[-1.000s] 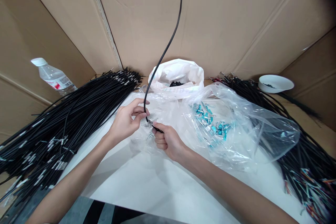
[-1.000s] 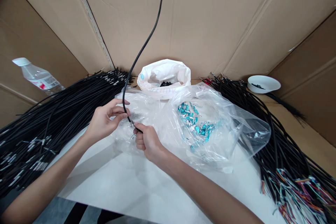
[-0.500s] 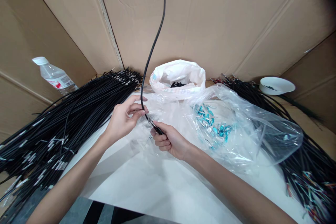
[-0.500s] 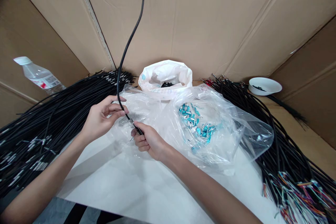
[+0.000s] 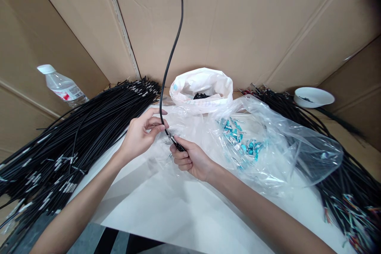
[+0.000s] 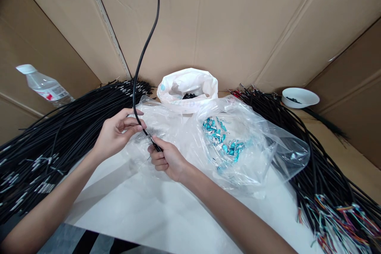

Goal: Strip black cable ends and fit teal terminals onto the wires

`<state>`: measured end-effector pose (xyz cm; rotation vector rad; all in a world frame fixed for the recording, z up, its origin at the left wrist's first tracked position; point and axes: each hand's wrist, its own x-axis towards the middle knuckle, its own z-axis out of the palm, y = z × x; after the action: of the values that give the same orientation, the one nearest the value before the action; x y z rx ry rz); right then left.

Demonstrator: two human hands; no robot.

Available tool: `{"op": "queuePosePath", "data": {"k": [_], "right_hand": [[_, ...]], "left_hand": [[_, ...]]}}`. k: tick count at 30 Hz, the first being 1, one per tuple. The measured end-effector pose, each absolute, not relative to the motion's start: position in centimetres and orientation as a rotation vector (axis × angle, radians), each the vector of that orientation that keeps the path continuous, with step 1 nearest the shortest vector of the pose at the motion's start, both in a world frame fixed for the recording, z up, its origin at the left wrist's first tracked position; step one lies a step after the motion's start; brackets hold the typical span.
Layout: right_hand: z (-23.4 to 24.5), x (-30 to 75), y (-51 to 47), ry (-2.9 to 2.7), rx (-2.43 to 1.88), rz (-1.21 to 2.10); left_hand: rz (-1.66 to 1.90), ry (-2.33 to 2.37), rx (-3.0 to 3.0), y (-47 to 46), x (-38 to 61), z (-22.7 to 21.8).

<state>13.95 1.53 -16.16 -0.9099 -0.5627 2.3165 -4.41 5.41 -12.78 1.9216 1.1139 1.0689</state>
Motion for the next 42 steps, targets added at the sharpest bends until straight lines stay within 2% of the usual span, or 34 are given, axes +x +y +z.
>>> {"op": "queuePosePath", "data": {"k": [42], "right_hand": [[-16.9, 12.8, 1.4, -0.487, -0.961, 2.213]], "left_hand": [[1.068, 1.127, 1.900, 5.6, -4.3, -13.5]]}}
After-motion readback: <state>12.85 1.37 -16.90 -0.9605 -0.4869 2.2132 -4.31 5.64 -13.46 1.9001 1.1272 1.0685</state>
